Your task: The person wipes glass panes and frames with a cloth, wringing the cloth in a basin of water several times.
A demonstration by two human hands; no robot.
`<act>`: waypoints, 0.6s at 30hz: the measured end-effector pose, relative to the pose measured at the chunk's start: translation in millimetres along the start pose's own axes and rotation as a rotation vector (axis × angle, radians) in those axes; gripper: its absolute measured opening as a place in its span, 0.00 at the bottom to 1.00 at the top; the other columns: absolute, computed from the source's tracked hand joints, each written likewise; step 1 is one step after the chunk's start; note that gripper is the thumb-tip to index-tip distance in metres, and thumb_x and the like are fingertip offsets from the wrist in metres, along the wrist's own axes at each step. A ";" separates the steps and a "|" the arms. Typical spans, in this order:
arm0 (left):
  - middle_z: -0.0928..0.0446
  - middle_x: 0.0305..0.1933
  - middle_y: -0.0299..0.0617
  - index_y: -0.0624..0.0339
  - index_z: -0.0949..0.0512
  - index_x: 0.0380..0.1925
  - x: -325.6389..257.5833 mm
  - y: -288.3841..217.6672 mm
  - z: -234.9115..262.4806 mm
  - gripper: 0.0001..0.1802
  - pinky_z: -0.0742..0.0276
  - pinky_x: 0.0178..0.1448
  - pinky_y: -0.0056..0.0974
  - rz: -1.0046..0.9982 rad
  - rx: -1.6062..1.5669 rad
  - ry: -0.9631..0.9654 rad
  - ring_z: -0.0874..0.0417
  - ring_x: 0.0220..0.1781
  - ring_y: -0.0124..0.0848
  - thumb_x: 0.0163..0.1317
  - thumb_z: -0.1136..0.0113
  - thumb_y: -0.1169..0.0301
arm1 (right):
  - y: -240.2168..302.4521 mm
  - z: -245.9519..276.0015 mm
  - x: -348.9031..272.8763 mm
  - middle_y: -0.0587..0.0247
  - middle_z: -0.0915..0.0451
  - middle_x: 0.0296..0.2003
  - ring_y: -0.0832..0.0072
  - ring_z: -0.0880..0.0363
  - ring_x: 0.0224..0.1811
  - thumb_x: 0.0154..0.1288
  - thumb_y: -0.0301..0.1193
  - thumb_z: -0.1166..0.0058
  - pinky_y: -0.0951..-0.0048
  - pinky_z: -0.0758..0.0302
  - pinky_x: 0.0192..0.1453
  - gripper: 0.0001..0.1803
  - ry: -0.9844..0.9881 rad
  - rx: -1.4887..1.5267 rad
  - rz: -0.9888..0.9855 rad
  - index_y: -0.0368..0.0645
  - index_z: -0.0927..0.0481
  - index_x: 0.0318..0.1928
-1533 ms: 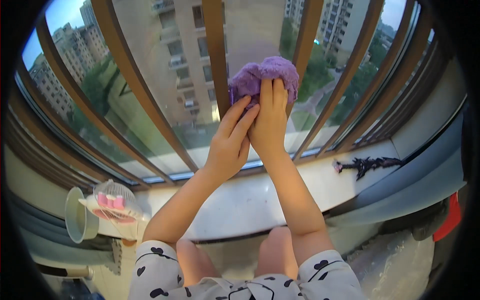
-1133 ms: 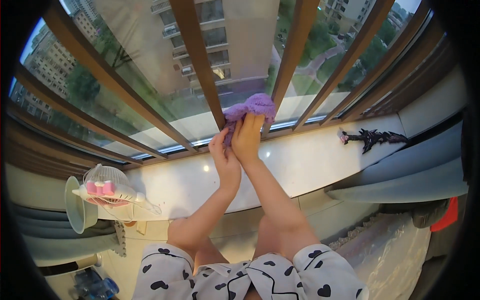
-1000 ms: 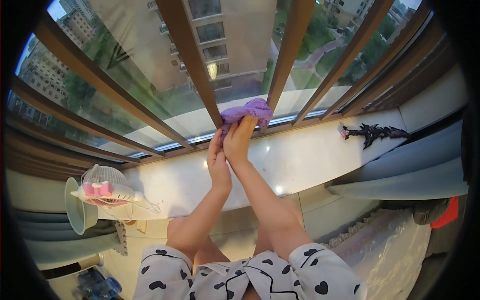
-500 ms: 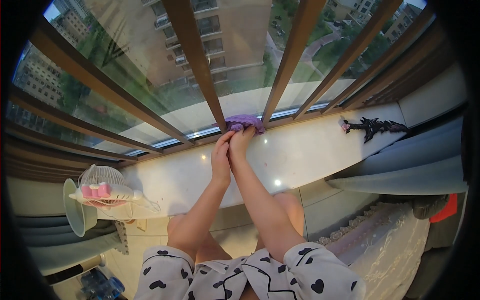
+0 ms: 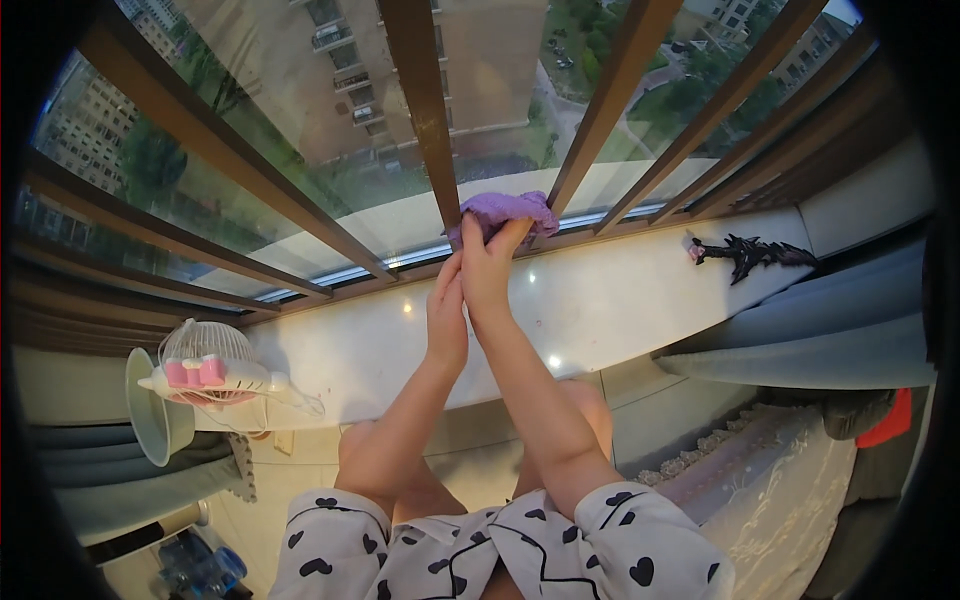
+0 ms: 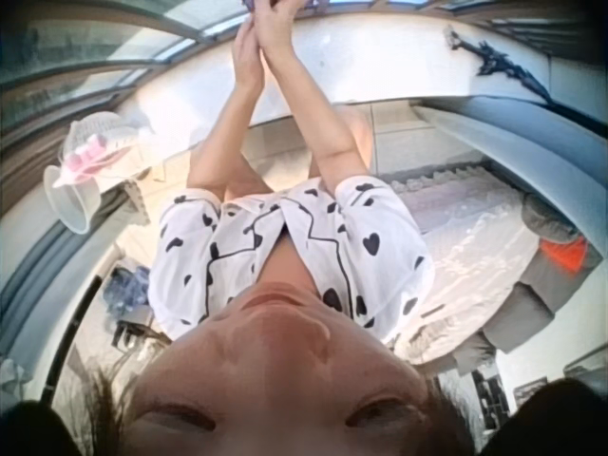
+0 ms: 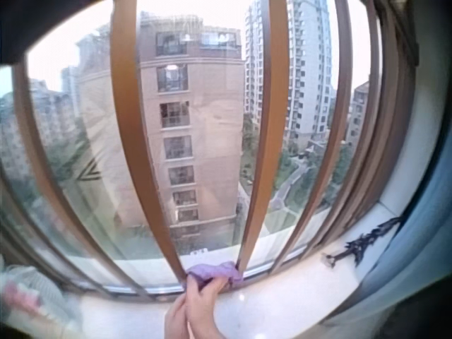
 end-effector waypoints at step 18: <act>0.29 0.59 0.43 0.67 0.29 0.57 -25.8 31.1 13.7 0.21 0.40 0.65 0.33 0.075 0.222 -0.061 0.32 0.62 0.31 0.72 0.59 0.64 | -89.3 28.7 -21.6 0.66 0.24 0.35 0.77 0.29 0.35 0.59 0.28 0.50 0.75 0.31 0.41 0.13 0.178 0.146 -0.570 0.39 0.25 0.44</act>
Point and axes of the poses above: each hand's wrist, its own x-axis towards the middle knuckle, its own z-axis out of the back of the hand, y = z × x, the point moved 1 cm from there along x, towards the middle knuckle
